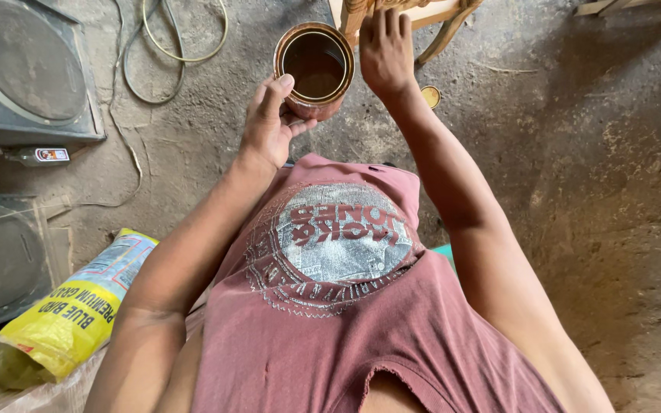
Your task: The person paints an ornate wooden chair using a brush and a can of wood finish, dipping the brush into the can and applying the liquid to the carved details of the chair frame.
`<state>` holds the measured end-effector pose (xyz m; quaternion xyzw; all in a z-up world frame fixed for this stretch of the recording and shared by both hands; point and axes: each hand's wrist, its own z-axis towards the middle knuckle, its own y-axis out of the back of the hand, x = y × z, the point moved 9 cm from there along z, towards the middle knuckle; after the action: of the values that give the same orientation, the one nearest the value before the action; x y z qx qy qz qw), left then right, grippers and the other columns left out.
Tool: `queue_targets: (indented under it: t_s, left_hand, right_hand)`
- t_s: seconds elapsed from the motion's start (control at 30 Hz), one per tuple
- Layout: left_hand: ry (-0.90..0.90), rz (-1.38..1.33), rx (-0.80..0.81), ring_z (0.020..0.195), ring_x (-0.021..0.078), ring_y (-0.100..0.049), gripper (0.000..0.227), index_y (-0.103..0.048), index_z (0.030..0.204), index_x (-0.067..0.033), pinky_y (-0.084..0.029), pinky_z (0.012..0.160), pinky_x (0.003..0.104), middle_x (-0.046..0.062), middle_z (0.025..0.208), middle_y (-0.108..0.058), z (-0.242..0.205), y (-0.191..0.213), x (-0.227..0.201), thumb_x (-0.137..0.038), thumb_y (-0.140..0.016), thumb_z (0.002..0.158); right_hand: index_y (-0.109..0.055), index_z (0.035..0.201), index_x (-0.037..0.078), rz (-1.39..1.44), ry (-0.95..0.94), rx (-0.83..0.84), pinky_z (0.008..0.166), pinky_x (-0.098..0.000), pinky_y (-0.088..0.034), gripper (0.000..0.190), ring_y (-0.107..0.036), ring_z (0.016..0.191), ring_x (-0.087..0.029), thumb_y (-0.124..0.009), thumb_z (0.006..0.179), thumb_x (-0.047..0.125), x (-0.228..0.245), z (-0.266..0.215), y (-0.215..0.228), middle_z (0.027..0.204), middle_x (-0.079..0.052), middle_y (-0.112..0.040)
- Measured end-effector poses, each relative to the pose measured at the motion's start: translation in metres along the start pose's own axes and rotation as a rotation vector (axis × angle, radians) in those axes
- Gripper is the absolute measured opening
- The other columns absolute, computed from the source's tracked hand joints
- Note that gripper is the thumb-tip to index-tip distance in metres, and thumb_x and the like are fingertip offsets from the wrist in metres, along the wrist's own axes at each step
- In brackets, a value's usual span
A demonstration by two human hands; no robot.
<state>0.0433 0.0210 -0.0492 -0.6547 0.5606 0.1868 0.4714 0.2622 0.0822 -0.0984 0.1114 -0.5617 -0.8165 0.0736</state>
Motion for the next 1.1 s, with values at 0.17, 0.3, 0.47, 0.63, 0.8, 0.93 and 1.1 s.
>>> queue_targets:
  t_s: [0.17,0.3,0.47,0.63,0.8,0.93,1.1]
  left_hand:
    - [0.020,0.007,-0.005,0.108,0.0266,-0.063,0.083,-0.047,0.140,-0.0098,-0.062,0.086,0.045,0.016,0.124,-0.058,-0.002,0.001,-0.006,-0.053,-0.076,0.075]
    - [-0.005,0.020,0.001,0.102,0.0261,-0.063,0.081,-0.049,0.139,-0.0081,-0.061,0.084,0.045,0.016,0.120,-0.059,0.000,0.001,-0.012,-0.053,-0.076,0.077]
    - [0.015,0.012,-0.010,0.101,0.0243,-0.064,0.080,-0.048,0.138,-0.0108,-0.061,0.084,0.043,0.013,0.119,-0.060,-0.005,-0.001,-0.013,-0.053,-0.074,0.076]
    - [0.025,0.010,-0.046,0.105,0.0252,-0.063,0.083,-0.047,0.140,-0.0086,-0.061,0.088,0.045,0.014,0.121,-0.060,-0.004,0.004,-0.007,-0.053,-0.075,0.076]
    - [0.030,0.019,-0.099,0.110,0.0267,-0.062,0.086,-0.047,0.140,-0.0090,-0.060,0.091,0.049,0.013,0.124,-0.058,-0.001,0.008,-0.006,-0.052,-0.077,0.073]
    - [0.034,0.031,-0.062,0.115,0.0278,-0.060,0.088,-0.046,0.143,-0.0091,-0.059,0.092,0.049,0.014,0.129,-0.057,0.001,0.008,-0.004,-0.053,-0.078,0.074]
    - [0.035,0.003,-0.081,0.116,0.0282,-0.060,0.090,-0.044,0.144,-0.0112,-0.058,0.091,0.049,0.013,0.131,-0.056,0.005,0.010,-0.010,-0.053,-0.077,0.072]
  right_hand:
    - [-0.062,0.111,-0.011,-0.195,0.127,-0.174,0.089,-0.0450,-0.046,0.030,-0.054,0.102,-0.033,-0.055,0.089,0.007,0.015,0.000,0.024,0.114,-0.028,-0.059]
    - [-0.062,0.109,-0.017,-0.134,0.162,0.052,0.091,-0.0453,-0.045,0.029,-0.054,0.104,-0.035,-0.055,0.095,0.007,0.009,-0.003,-0.001,0.117,-0.031,-0.060]
    - [-0.062,0.117,-0.012,-0.227,0.150,0.063,0.088,-0.0421,-0.045,0.030,-0.055,0.100,-0.033,-0.054,0.096,0.008,-0.006,-0.012,-0.028,0.112,-0.026,-0.060]
    - [-0.061,0.123,-0.012,-0.099,-0.048,0.106,0.085,-0.0421,-0.044,0.034,-0.053,0.095,-0.029,-0.053,0.093,0.002,-0.010,-0.019,-0.058,0.110,-0.021,-0.059]
    - [-0.062,0.123,-0.009,-0.062,-0.051,-0.015,0.081,-0.0434,-0.045,0.035,-0.053,0.092,-0.030,-0.055,0.090,0.001,-0.009,-0.025,-0.050,0.109,-0.020,-0.059]
    - [-0.061,0.131,-0.006,-0.081,-0.113,-0.173,0.081,-0.0399,-0.045,0.033,-0.055,0.096,-0.026,-0.056,0.098,-0.001,-0.014,-0.018,-0.044,0.121,-0.019,-0.062]
    - [-0.064,0.130,0.000,0.009,-0.203,-0.162,0.084,-0.0419,-0.045,0.032,-0.059,0.099,-0.026,-0.058,0.099,0.002,-0.024,-0.009,-0.055,0.117,-0.013,-0.064]
